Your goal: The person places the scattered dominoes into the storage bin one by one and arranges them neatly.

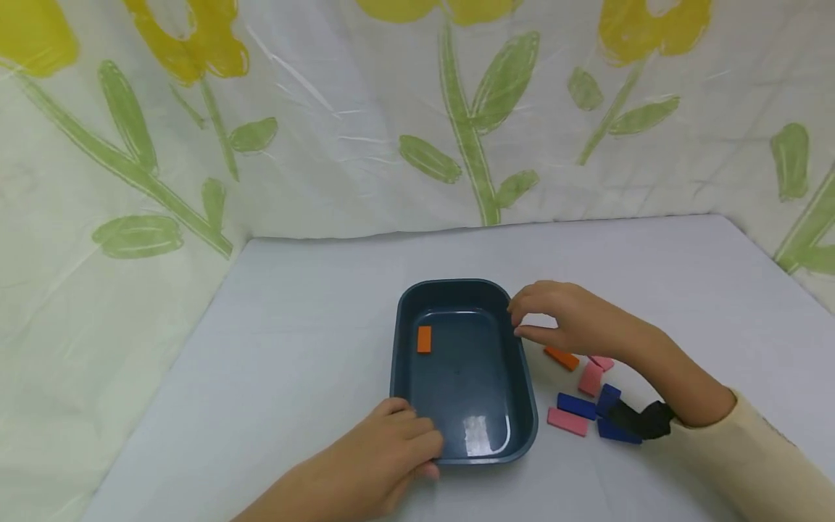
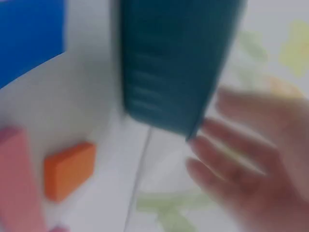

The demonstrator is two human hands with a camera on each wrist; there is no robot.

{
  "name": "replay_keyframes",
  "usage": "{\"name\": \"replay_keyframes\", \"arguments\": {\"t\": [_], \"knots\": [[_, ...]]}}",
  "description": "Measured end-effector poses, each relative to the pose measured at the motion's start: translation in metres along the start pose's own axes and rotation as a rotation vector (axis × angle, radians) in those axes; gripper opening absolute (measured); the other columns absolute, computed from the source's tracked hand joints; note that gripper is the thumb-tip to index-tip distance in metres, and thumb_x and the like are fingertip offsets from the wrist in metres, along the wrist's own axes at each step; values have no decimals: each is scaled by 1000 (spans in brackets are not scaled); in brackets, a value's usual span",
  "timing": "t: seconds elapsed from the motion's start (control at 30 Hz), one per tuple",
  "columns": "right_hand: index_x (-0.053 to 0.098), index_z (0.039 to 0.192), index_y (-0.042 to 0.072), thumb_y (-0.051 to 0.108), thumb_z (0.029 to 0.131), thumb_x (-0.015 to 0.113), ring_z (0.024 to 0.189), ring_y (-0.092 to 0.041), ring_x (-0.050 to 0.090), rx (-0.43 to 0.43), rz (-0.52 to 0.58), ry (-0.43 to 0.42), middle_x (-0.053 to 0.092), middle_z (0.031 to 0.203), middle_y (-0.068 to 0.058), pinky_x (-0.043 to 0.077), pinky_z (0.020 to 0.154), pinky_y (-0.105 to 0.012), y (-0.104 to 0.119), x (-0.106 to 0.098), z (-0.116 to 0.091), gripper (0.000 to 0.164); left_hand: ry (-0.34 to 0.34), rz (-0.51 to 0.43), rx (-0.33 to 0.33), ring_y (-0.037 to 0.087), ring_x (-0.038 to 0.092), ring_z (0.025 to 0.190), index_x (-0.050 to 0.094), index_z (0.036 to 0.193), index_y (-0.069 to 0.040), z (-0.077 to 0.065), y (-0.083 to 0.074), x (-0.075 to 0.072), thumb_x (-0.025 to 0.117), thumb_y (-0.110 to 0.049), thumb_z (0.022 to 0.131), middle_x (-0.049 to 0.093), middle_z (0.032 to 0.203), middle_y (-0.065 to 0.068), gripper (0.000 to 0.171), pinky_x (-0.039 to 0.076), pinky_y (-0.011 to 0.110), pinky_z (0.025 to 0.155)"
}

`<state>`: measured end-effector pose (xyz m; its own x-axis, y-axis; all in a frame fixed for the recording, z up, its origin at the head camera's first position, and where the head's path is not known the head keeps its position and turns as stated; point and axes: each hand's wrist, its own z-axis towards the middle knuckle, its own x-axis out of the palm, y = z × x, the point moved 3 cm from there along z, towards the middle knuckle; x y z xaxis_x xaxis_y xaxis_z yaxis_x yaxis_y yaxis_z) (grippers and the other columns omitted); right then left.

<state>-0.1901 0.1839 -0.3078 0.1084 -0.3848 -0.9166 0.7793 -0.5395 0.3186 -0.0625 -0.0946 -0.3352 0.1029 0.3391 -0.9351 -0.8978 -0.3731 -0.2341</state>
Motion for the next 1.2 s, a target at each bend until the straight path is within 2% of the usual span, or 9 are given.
{"name": "replay_keyframes", "arguments": {"t": [0.1,0.17,0.27,0.43,0.57,0.8,0.97,1.1,1.2], "knots": [[69,92,20,1,84,79,95,-13,64,15,-28,-17,65,107,5,56,79,-32,-2,-4,-15,23,-9,7,13,5,44,75,50,90,-17,1,0,0,61,-22,101,41,78,-13,16,42,33,93],[67,90,21,-4,82,78,89,-11,63,51,-47,5,63,101,7,56,74,-29,-3,-7,-24,28,7,1,5,5,44,76,50,91,-18,2,0,1,60,-23,101,40,78,-13,15,41,33,94],[68,90,20,-6,81,76,85,-12,61,166,-24,120,60,96,9,55,69,-27,-5,-9,-32,29,16,5,6,6,44,76,50,91,-18,2,0,2,60,-23,102,41,79,-13,15,41,33,94],[70,105,17,-3,80,77,86,-17,59,438,106,369,59,106,1,54,65,-26,-9,-1,-36,33,15,17,7,5,44,76,51,92,-18,0,0,1,60,-23,101,42,79,-13,14,41,33,93],[67,115,16,-4,75,81,87,-19,60,531,162,433,57,112,-3,55,65,-28,-10,8,-35,47,46,-8,-22,5,45,77,51,93,-19,-2,1,1,59,-24,102,41,79,-14,13,41,32,94],[67,117,22,-5,71,84,90,-21,58,483,95,446,55,106,-1,56,65,-30,-6,15,-32,56,65,-39,-35,4,48,79,52,94,-19,-1,2,2,59,-25,102,42,80,-14,13,41,31,93],[69,113,18,-6,74,82,89,-19,58,424,68,405,56,104,-1,57,67,-30,-8,19,-30,48,84,-54,-58,4,47,80,52,94,-20,-1,3,3,57,-27,103,43,81,-15,12,40,30,94],[70,110,14,-7,74,80,87,-17,58,359,55,365,58,100,0,57,69,-30,-9,20,-27,42,57,-47,-48,4,46,78,51,93,-19,-1,2,3,58,-26,103,41,79,-15,14,40,30,93],[71,107,15,-5,76,79,87,-17,59,367,63,365,59,99,2,57,70,-31,-9,19,-26,38,38,-37,-34,4,46,77,51,92,-19,-1,2,3,58,-25,102,41,79,-15,14,41,31,93]]}}
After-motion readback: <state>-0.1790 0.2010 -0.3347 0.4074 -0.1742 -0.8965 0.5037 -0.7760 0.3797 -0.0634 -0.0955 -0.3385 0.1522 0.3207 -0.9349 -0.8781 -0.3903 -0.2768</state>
